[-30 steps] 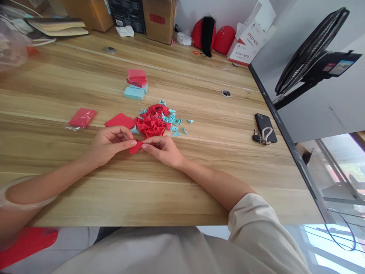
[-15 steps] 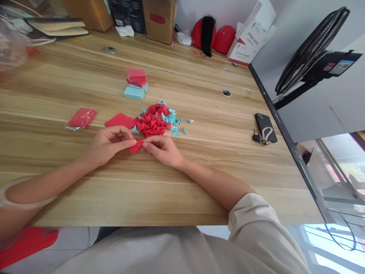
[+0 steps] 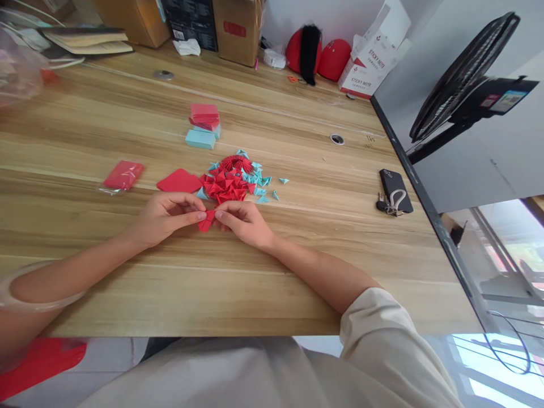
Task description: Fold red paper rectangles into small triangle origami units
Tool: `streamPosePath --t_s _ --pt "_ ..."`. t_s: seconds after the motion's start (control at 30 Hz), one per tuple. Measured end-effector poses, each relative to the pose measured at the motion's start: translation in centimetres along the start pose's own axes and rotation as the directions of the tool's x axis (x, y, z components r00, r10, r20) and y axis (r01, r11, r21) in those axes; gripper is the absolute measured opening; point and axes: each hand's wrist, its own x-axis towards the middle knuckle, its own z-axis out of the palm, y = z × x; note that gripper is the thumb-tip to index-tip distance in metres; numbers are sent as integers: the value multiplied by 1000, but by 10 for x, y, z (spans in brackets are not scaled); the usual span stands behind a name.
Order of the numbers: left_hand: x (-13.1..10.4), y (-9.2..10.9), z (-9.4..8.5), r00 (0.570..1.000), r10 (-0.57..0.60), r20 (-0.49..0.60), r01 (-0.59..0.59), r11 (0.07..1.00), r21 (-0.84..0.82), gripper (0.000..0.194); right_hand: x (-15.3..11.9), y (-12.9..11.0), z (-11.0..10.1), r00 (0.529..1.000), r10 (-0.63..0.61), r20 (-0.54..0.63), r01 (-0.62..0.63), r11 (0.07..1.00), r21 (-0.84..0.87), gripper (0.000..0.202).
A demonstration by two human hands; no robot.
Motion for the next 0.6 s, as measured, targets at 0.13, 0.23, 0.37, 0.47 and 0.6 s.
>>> streamPosePath --t_s 0.13,0.23,0.37,0.47,0.6 --pt "0 -1 0 1000 6 9 -6 1000 -24 20 0 -1 0 1000 2 6 -2 1000 13 34" --pt "0 -2 0 1000 9 19 -8 999 -49 18 0 -1 0 1000 -2 2 2 999 34 33" --pt "0 -3 0 999 13 32 -12 999 -47 19 -1 1 -1 1000 6 11 -6 1000 29 31" --pt "-1 -3 0 999 13 42 -12 999 -38 21 -1 3 -1 1000 4 22 -5 1000 22 30" --pt "-1 -2 -1 999 3 40 -2 999 -39 20 -1 2 -1 1000 5 20 -6 1000 26 29"
